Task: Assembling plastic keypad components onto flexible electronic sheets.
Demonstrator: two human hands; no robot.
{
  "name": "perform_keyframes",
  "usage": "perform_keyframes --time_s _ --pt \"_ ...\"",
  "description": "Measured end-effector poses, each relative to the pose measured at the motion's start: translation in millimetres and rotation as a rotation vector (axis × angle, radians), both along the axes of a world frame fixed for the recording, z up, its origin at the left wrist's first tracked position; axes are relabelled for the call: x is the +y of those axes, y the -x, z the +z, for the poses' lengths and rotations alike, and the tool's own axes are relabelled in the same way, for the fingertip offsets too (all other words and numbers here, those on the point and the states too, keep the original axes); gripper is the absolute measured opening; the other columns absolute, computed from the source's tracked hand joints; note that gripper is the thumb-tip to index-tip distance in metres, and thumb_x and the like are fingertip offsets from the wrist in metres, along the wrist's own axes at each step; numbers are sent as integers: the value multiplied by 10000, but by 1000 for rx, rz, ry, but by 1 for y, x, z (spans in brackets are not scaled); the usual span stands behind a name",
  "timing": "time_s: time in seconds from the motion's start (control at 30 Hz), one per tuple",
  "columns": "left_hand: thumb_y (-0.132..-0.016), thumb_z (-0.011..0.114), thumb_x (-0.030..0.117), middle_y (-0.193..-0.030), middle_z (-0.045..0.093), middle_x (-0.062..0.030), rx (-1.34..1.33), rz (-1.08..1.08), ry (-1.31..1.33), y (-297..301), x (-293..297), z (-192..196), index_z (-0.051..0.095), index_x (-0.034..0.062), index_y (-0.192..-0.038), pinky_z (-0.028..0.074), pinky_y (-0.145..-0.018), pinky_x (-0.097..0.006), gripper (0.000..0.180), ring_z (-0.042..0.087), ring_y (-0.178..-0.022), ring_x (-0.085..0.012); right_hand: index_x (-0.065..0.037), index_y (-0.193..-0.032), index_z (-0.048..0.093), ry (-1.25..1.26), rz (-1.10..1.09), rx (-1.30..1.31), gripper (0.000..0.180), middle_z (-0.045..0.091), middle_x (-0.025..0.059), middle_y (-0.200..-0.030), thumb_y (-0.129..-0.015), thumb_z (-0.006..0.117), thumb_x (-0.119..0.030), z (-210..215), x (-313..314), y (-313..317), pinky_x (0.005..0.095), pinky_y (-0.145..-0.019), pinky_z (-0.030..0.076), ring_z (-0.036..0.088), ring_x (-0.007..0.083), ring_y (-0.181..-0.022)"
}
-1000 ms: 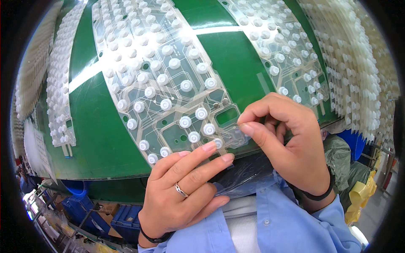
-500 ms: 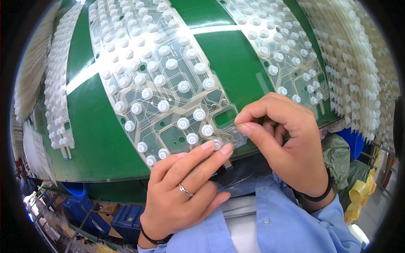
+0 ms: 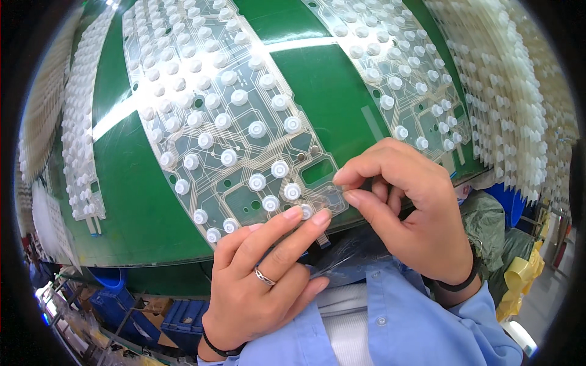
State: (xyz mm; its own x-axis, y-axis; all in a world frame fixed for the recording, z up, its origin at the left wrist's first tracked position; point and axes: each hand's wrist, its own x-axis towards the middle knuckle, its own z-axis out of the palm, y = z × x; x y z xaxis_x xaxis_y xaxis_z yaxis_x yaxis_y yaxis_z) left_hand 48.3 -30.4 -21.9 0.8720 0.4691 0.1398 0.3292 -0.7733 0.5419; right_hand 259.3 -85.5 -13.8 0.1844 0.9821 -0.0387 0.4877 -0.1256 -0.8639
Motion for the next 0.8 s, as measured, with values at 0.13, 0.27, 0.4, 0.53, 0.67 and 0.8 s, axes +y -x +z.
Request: perform_keyframes --time_s 0.13,0.27,0.4,0.53,0.67,0.8 --pt "-764 738 296 -1305 646 -15 -3 2 8 1 0 0 484 135 -626 407 -932 -349 331 562 -1231 -207 -4 -970 676 -8 -9 -22 195 619 44 -890 -807 650 101 1 1 2 182 -507 363 500 31 -602" --pt "-769 735 295 -1304 647 -17 -3 -2 12 2 1 0 485 136 -624 407 -933 -345 331 563 -1231 -207 -5 -967 675 -4 -17 -33 197 618 39 -878 -805 649 103 1 1 4 184 -507 363 498 32 -603" --pt "-771 734 291 -1303 647 -21 -6 -6 23 3 1 0 486 134 -621 409 -934 -340 330 564 -1227 -206 -18 -964 674 -3 -26 -60 212 617 39 -866 -796 651 107 1 0 6 192 -505 367 497 48 -592" --pt "-774 732 281 -1303 647 -26 -10 -21 29 1 3 2 487 126 -621 418 -926 -339 328 566 -1222 -206 -47 -985 675 -21 28 -299 218 592 59 -863 -789 696 45 8 0 9 245 -525 399 531 122 -625" --pt "-770 740 251 -1301 648 -33 -28 -24 41 -2 5 3 495 114 -630 430 -913 -345 313 569 -1219 -213 -71 -1038 669 -63 -55 -505 255 557 77 -862 -794 727 -27 8 6 11 294 -558 423 543 199 -668" --pt "-825 700 301 -1284 653 -81 -97 -64 41 0 10 -4 529 98 -630 437 -888 -403 329 571 -1210 -299 -84 -1096 636 -94 -155 -405 280 567 69 -913 -825 699 -52 -5 7 3 339 -605 464 580 235 -703"
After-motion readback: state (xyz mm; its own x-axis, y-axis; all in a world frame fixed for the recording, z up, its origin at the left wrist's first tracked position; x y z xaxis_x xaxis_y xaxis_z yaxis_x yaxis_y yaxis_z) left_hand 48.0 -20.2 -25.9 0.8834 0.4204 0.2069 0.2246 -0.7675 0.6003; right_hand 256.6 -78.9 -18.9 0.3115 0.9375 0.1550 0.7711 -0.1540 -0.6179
